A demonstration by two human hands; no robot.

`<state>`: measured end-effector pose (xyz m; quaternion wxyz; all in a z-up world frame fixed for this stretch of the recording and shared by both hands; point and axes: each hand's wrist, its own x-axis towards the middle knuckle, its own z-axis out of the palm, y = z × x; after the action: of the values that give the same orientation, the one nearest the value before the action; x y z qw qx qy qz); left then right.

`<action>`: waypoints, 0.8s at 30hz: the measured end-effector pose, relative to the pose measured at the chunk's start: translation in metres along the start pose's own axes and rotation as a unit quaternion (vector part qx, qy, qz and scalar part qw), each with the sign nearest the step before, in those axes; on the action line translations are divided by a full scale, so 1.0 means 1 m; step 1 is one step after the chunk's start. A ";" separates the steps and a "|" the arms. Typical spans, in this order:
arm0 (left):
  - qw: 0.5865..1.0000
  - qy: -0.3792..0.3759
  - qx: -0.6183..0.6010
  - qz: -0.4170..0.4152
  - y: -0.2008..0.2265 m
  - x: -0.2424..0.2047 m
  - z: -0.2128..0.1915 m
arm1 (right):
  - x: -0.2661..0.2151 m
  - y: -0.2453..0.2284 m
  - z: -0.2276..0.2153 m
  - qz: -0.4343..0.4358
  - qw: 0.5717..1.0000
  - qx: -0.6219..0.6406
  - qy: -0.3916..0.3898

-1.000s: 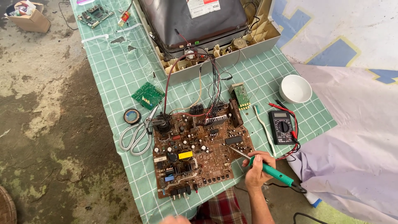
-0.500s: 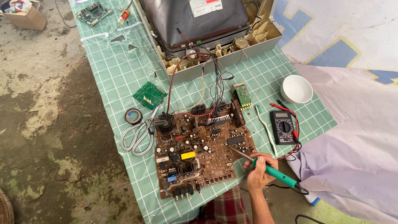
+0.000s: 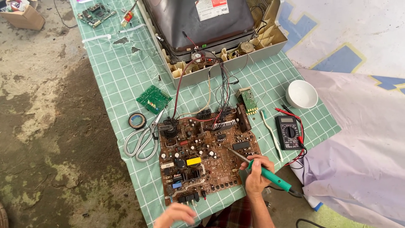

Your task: Using a soldering iron to repair or replace components on a television circuit board.

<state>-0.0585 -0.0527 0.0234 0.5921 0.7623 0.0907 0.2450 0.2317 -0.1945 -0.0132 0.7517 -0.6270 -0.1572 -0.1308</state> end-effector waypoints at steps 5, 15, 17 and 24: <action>0.971 0.176 0.130 -0.092 -0.017 0.031 -0.007 | 0.001 -0.006 0.010 0.013 0.998 -0.029 -0.050; 0.949 0.239 0.142 -0.146 -0.038 0.035 0.002 | -0.002 0.001 0.009 -0.022 0.998 -0.034 -0.036; 0.948 0.247 0.142 -0.144 -0.039 0.034 0.002 | -0.003 0.004 0.007 -0.022 0.998 -0.040 -0.040; 0.952 0.237 0.140 -0.133 -0.037 0.034 -0.001 | -0.004 0.002 0.006 -0.003 0.998 -0.026 -0.060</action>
<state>-0.0239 -0.0268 -0.0024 0.4679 0.7390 0.3621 0.3222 0.2285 -0.1885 -0.0160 0.7240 -0.6525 -0.2007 -0.0991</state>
